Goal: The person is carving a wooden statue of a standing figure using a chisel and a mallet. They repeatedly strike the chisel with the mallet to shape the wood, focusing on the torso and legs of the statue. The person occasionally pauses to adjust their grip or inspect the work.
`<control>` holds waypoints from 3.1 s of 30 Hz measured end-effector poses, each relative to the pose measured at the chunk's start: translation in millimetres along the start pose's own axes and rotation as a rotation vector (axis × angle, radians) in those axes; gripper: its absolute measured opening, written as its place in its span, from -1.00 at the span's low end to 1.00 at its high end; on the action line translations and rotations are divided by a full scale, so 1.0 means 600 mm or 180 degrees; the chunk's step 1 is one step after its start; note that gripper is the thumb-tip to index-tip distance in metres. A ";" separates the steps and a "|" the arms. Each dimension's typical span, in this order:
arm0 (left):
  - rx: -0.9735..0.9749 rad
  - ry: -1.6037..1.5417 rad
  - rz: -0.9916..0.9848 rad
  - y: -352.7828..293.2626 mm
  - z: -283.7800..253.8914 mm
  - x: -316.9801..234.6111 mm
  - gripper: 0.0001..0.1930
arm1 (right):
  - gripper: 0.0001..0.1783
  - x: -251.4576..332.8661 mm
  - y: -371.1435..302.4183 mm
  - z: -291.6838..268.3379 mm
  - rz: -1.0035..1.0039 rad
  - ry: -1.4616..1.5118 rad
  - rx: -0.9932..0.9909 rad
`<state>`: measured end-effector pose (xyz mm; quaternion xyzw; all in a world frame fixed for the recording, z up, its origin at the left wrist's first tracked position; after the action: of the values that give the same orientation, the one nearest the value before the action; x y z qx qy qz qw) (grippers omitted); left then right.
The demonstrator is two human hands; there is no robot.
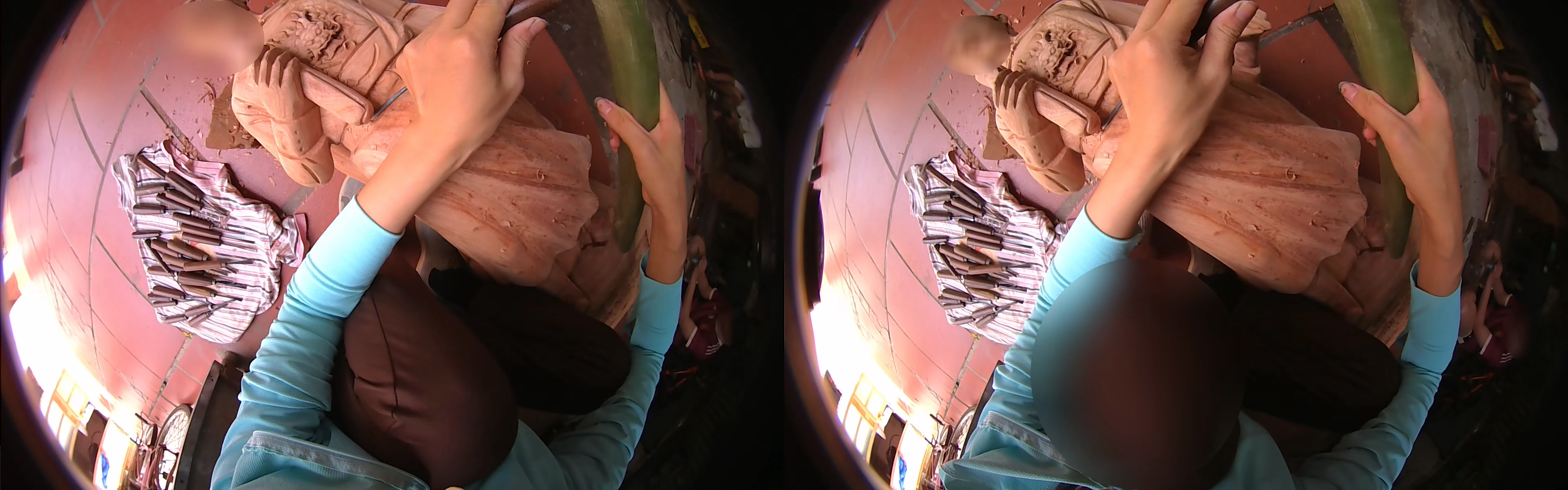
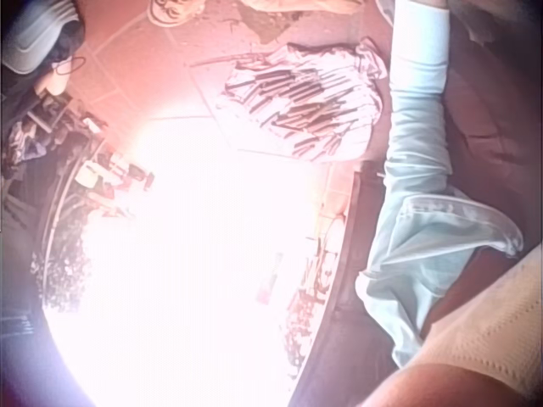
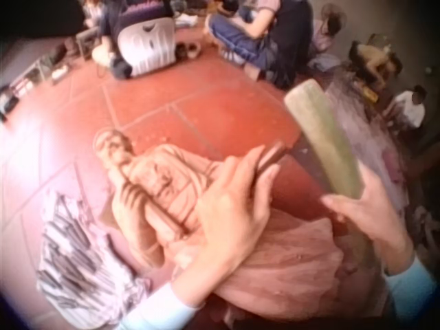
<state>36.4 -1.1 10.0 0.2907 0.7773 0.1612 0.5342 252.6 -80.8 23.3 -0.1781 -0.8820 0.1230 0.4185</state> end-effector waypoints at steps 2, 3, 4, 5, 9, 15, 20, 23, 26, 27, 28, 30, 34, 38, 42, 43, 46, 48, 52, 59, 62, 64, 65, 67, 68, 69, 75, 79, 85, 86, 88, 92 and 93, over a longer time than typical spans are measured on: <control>0.0108 -0.0051 -0.0124 0.002 0.002 0.002 -0.72 | -0.33 0.009 0.001 -0.007 -0.0470 -0.0432 -0.0123; 0.0220 -0.0107 -0.0277 0.003 0.004 0.002 -0.72 | -0.34 0.019 -0.002 -0.005 -0.0936 -0.0876 -0.0244; 0.0320 -0.0151 -0.0435 0.003 0.006 0.007 -0.72 | -0.34 0.019 -0.001 -0.004 -0.0902 -0.0931 -0.0253; 0.0243 -0.0083 -0.0332 0.001 0.004 0.007 -0.72 | -0.34 0.020 0.001 -0.003 -0.0870 -0.0985 -0.0265; 0.0248 -0.0043 -0.0299 -0.004 0.010 0.013 -0.72 | -0.31 -0.011 -0.003 0.004 -0.0171 -0.0680 -0.0090; 0.0289 0.0035 -0.0170 -0.013 0.009 0.010 -0.72 | -0.32 -0.030 -0.004 0.006 0.0181 -0.0202 0.0012; 0.0248 0.0159 -0.0243 -0.023 0.008 -0.002 -0.70 | -0.36 0.034 -0.020 0.025 -0.1079 -0.0953 -0.0259; 0.0222 0.0048 0.0174 -0.009 -0.002 -0.028 -0.73 | -0.36 0.004 -0.010 0.011 -0.0091 -0.0367 -0.0095; 0.0441 -0.0020 -0.0080 -0.002 0.010 -0.020 -0.73 | -0.37 0.007 -0.016 0.004 -0.0080 -0.0217 -0.0142; 0.0333 -0.0137 -0.0055 -0.004 0.011 -0.012 -0.73 | -0.37 0.011 -0.017 0.000 -0.0137 -0.0270 -0.0188; 0.0303 -0.0112 -0.0029 -0.003 0.009 -0.010 -0.73 | -0.37 0.014 -0.018 -0.001 -0.0185 -0.0319 -0.0219; 0.0243 -0.0059 0.0022 -0.003 0.005 -0.009 -0.73 | -0.37 0.011 -0.018 -0.003 -0.0136 -0.0363 -0.0205; 0.0135 -0.0125 0.0086 0.000 0.000 -0.010 -0.73 | -0.37 0.023 -0.021 -0.004 -0.0519 -0.0778 -0.0375; 0.0139 -0.0238 0.0261 -0.019 0.007 -0.007 -0.71 | -0.36 0.045 -0.038 0.017 -0.0950 -0.1121 -0.0380; 0.0377 -0.0155 0.0462 -0.043 0.015 -0.024 -0.69 | -0.36 0.014 -0.057 0.014 -0.0744 -0.0793 -0.0564; 0.0519 -0.0107 0.0479 -0.043 0.013 -0.030 -0.68 | -0.36 0.016 -0.062 0.017 -0.0853 -0.0820 -0.0631; 0.0746 -0.0032 0.0580 -0.053 0.014 -0.036 -0.69 | -0.38 0.021 -0.075 0.024 -0.1403 -0.1028 -0.0915; 0.0774 0.0032 0.0607 -0.058 0.008 -0.043 -0.68 | -0.40 -0.008 -0.070 0.010 -0.1301 -0.0967 -0.1173; 0.0845 0.0035 0.0837 -0.068 0.013 -0.052 -0.64 | -0.38 0.004 -0.068 0.042 -0.2142 -0.1804 -0.1239; 0.1141 -0.0095 0.1266 -0.095 0.016 -0.062 -0.60 | -0.26 -0.038 -0.073 0.067 -0.3387 -0.1788 -0.1685; 0.1408 -0.0019 0.1204 -0.100 0.018 -0.066 -0.61 | -0.19 -0.070 -0.069 0.061 -0.3374 -0.1545 -0.1774; 0.1498 -0.0033 0.1284 -0.109 0.025 -0.065 -0.63 | -0.16 -0.054 -0.077 0.063 -0.3484 -0.1728 -0.1736; 0.1548 -0.0020 0.1324 -0.114 0.025 -0.065 -0.65 | -0.14 -0.033 -0.084 0.067 -0.3577 -0.1875 -0.1704; 0.1645 -0.0087 0.1393 -0.118 0.023 -0.067 -0.66 | -0.12 -0.030 -0.089 0.068 -0.3838 -0.1838 -0.1584; 0.1689 -0.0138 0.1441 -0.120 0.023 -0.069 -0.67 | -0.11 -0.037 -0.092 0.060 -0.3838 -0.1698 -0.1628; 0.1708 -0.0185 0.1547 -0.122 0.022 -0.071 -0.68 | -0.09 -0.041 -0.096 0.053 -0.3835 -0.1559 -0.1673; 0.2178 -0.0131 0.1958 -0.163 0.014 -0.071 -0.74 | 0.02 -0.023 -0.116 0.075 -0.4020 -0.2128 -0.1633; 0.2248 0.0050 0.2322 -0.173 0.003 -0.088 -0.81 | -0.05 -0.010 -0.140 0.085 -0.4322 -0.2098 -0.1654; 0.2452 -0.0047 0.2762 -0.193 -0.004 -0.087 -0.80 | -0.37 -0.005 -0.149 0.089 -0.4148 -0.1826 -0.1240; 0.2467 -0.0053 0.2813 -0.195 -0.004 -0.085 -0.80 | -0.29 -0.003 -0.157 0.102 -0.4316 -0.2291 -0.1464; 0.2505 -0.0055 0.2909 -0.199 -0.005 -0.083 -0.80 | -0.30 0.004 -0.166 0.112 -0.4413 -0.2550 -0.1494; 0.2544 -0.0074 0.2946 -0.203 -0.005 -0.081 -0.80 | -0.32 0.002 -0.161 0.095 -0.4122 -0.1814 -0.1174; 0.2519 -0.0083 0.2961 -0.202 -0.006 -0.082 -0.80 | -0.25 -0.006 -0.155 0.088 -0.4037 -0.1659 -0.1206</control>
<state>12.1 -126.1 -20.7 0.7781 0.5632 0.0730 0.2686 193.6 -170.1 21.9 0.3350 -0.8933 -0.2612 0.1467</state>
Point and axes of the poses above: each hand's wrist, its own y-axis towards the middle knuckle, its own z-axis out of the palm, x = y × z, the point moved 9 cm from there along y, towards the middle knuckle, and after that the axes turned 15 degrees about x, right-handed, at the moved point
